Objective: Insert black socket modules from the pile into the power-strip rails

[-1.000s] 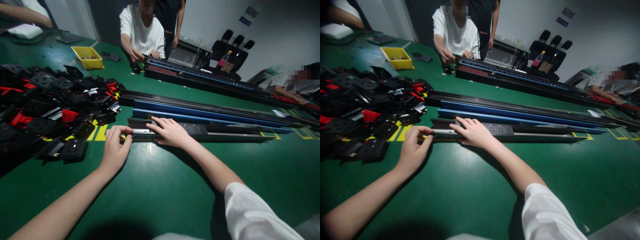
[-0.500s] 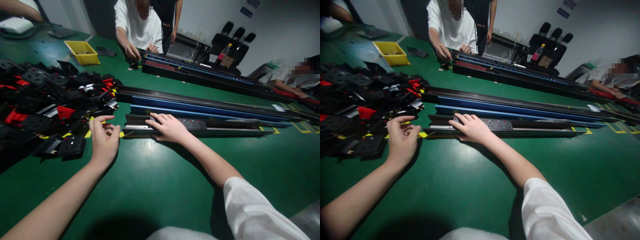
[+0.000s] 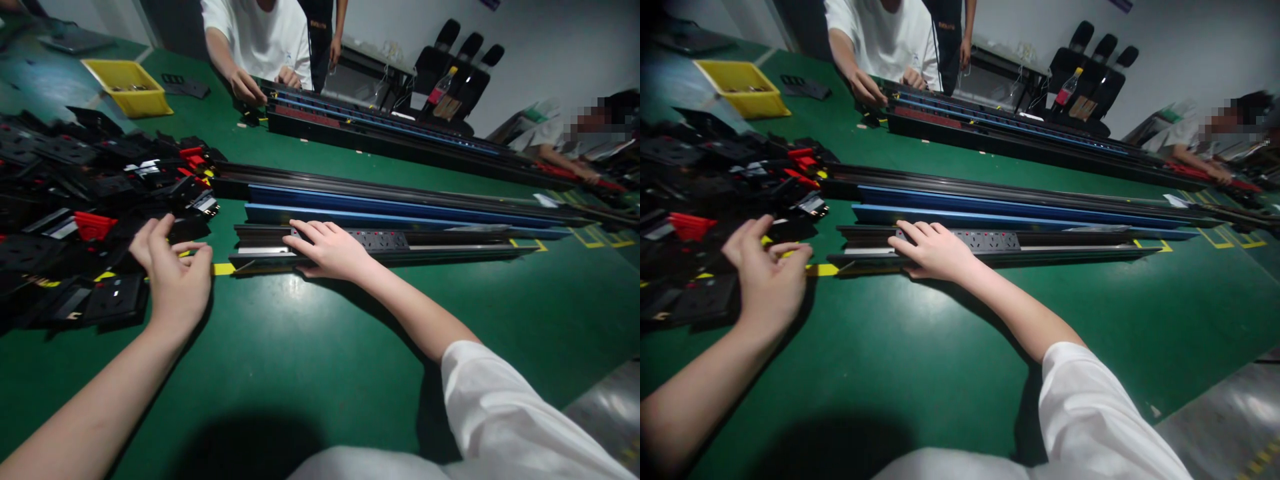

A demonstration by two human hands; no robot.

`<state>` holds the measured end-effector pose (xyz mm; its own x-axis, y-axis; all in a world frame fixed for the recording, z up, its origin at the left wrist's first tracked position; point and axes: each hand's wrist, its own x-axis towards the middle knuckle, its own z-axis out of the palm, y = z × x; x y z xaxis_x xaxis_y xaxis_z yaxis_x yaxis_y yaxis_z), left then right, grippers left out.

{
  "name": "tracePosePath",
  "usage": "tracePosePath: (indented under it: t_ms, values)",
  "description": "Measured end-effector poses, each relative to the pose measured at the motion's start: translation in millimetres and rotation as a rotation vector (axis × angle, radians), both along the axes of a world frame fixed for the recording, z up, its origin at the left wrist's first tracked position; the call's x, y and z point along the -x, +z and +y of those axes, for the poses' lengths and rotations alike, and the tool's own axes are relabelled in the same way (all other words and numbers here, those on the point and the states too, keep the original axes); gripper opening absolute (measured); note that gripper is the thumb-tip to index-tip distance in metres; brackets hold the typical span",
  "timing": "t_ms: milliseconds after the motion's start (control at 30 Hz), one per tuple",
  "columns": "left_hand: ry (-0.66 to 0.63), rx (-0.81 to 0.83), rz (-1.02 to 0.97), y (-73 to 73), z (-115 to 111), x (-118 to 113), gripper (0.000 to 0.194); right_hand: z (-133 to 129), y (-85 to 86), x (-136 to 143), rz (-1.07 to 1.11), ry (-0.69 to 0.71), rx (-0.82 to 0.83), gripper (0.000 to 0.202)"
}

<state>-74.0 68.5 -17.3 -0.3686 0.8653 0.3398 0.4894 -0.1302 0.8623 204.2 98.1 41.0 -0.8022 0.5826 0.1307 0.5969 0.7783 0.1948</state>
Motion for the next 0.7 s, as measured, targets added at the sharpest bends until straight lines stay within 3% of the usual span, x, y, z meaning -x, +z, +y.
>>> tracePosePath:
  t_ms: [167, 700]
  values:
    - [-0.004, 0.042, 0.089, 2.5, 1.2, 4.7, 0.085, -0.3, 0.1, 0.0, -0.004, 0.004, -0.009, 0.059]
    - [0.062, 0.182, -0.003, 7.7, 2.8, 4.4, 0.045, -0.2, -0.8, 0.7, 0.011, 0.004, -0.019, 0.057]
